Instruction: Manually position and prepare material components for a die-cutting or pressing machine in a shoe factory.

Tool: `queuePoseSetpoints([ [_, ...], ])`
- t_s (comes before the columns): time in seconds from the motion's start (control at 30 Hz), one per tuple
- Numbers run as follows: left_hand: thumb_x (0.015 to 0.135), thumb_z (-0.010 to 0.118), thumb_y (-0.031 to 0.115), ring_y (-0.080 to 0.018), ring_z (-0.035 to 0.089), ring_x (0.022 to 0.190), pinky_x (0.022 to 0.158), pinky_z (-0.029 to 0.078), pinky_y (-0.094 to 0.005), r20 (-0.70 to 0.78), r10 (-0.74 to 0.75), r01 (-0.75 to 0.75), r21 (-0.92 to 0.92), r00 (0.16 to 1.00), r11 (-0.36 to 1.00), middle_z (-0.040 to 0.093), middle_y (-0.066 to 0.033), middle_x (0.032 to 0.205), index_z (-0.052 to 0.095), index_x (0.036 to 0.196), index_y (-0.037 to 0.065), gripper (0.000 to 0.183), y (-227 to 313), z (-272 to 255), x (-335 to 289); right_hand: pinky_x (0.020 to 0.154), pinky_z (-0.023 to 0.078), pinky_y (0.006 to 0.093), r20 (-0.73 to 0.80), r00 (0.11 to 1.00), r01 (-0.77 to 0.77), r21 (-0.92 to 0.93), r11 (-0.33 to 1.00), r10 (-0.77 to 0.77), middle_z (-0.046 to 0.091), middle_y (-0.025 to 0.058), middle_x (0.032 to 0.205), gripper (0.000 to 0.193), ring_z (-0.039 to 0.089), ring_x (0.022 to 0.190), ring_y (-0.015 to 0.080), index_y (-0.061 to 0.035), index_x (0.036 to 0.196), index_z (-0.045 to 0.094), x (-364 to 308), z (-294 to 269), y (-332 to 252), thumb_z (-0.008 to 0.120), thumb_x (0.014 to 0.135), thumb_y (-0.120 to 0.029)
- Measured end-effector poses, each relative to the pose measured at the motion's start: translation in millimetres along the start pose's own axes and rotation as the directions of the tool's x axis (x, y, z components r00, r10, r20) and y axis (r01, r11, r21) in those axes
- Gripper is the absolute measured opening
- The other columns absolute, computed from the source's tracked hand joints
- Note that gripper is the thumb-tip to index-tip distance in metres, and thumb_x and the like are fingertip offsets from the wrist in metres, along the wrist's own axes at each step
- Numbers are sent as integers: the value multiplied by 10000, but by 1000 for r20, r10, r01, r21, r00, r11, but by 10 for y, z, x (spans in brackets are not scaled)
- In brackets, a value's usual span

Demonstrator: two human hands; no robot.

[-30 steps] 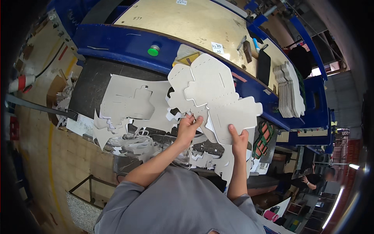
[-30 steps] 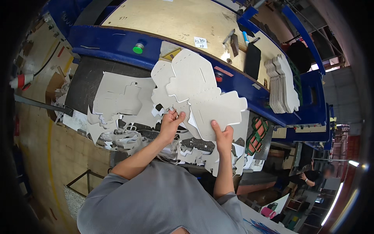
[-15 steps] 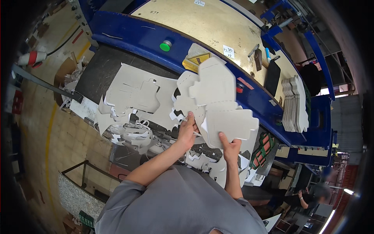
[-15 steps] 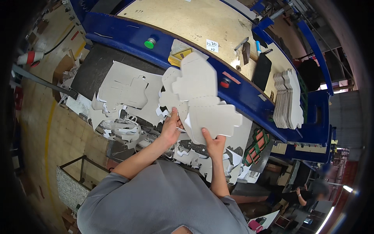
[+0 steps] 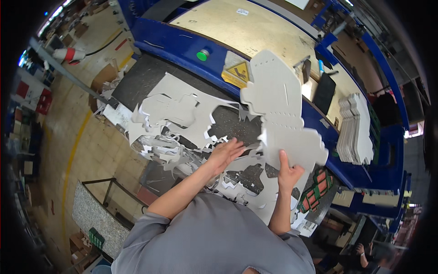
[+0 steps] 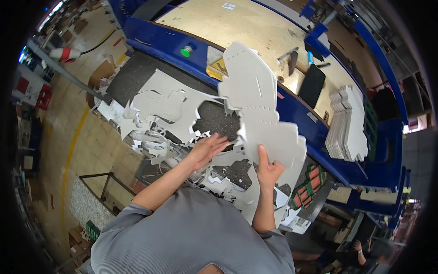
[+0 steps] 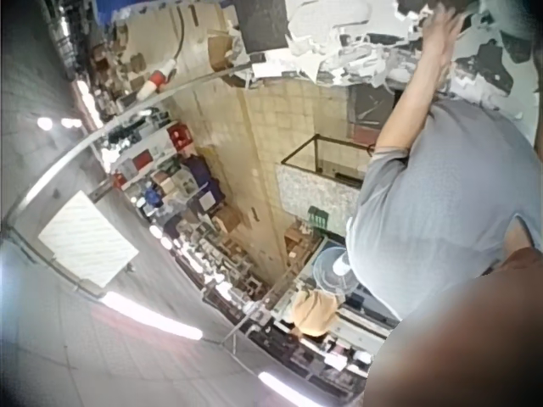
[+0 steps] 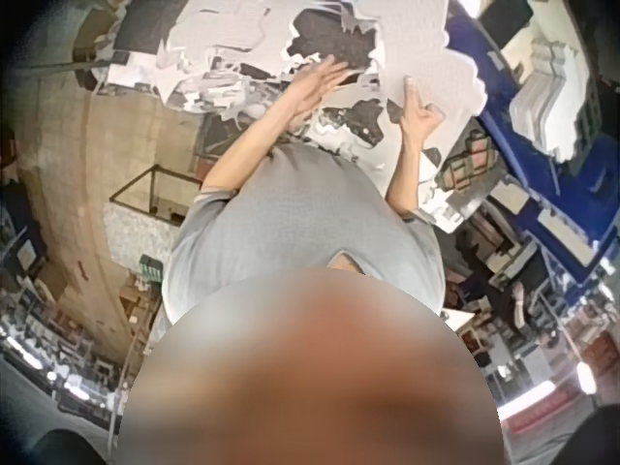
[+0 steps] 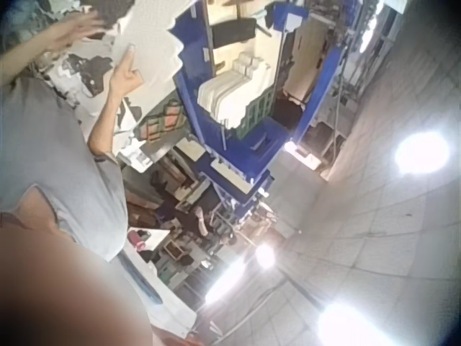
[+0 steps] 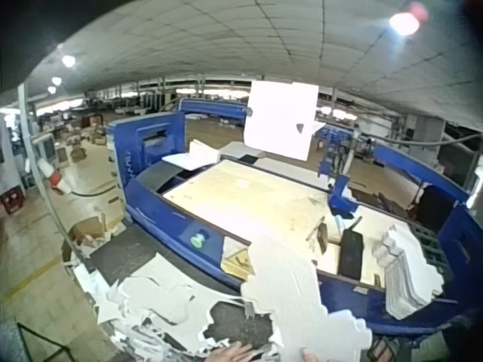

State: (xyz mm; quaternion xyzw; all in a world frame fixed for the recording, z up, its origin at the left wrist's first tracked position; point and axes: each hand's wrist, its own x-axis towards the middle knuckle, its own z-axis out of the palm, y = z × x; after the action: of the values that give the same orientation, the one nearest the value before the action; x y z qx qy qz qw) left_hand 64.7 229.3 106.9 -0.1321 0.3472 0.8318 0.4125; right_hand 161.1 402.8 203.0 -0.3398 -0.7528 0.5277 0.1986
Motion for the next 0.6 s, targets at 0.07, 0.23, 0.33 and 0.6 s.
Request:
queuePoseSetpoints([
  [0.07, 948, 553, 236, -195, 543, 1121, 971, 457, -290, -38, -8, 13, 132, 999, 991, 519, -141, 1277, 396, 1332, -76, 520, -8, 27, -142, 839, 464, 298, -145, 969, 215, 85, 973, -201, 633, 117, 1051, 345, 591, 914, 155, 80, 1083, 592, -39, -36, 233, 719, 821, -105],
  [0.23, 888, 648, 276, -154, 454, 1234, 975, 412, -314, 20, 88, -69, 804, 996, 590, 533, -156, 1301, 526, 1265, -25, 497, 578, 194, -720, 874, 463, 319, -348, 902, 287, 47, 957, -254, 630, 123, 1048, 312, 597, 936, 179, 66, 1074, 594, -52, -258, 72, 711, 819, -72],
  [0.33, 869, 674, 279, -178, 445, 1251, 1003, 388, -338, 289, 526, -425, 892, 799, 156, 524, -164, 1304, 499, 1290, -5, 538, 845, 237, -619, 897, 450, 326, -216, 919, 391, 404, 827, -329, 613, 127, 1092, 363, 591, 963, 195, 65, 1143, 552, -141, -25, -151, 682, 825, -52],
  [0.6, 894, 641, 192, -171, 533, 1120, 964, 428, -337, -30, 344, -344, -155, 938, 926, 556, -89, 1234, 459, 1284, 18, 464, 1682, -23, -353, 865, 460, 296, 558, 807, 69, 231, 970, -191, 638, 89, 1069, 428, 587, 959, 150, 31, 1144, 570, 46, 1415, -849, 741, 784, -123],
])
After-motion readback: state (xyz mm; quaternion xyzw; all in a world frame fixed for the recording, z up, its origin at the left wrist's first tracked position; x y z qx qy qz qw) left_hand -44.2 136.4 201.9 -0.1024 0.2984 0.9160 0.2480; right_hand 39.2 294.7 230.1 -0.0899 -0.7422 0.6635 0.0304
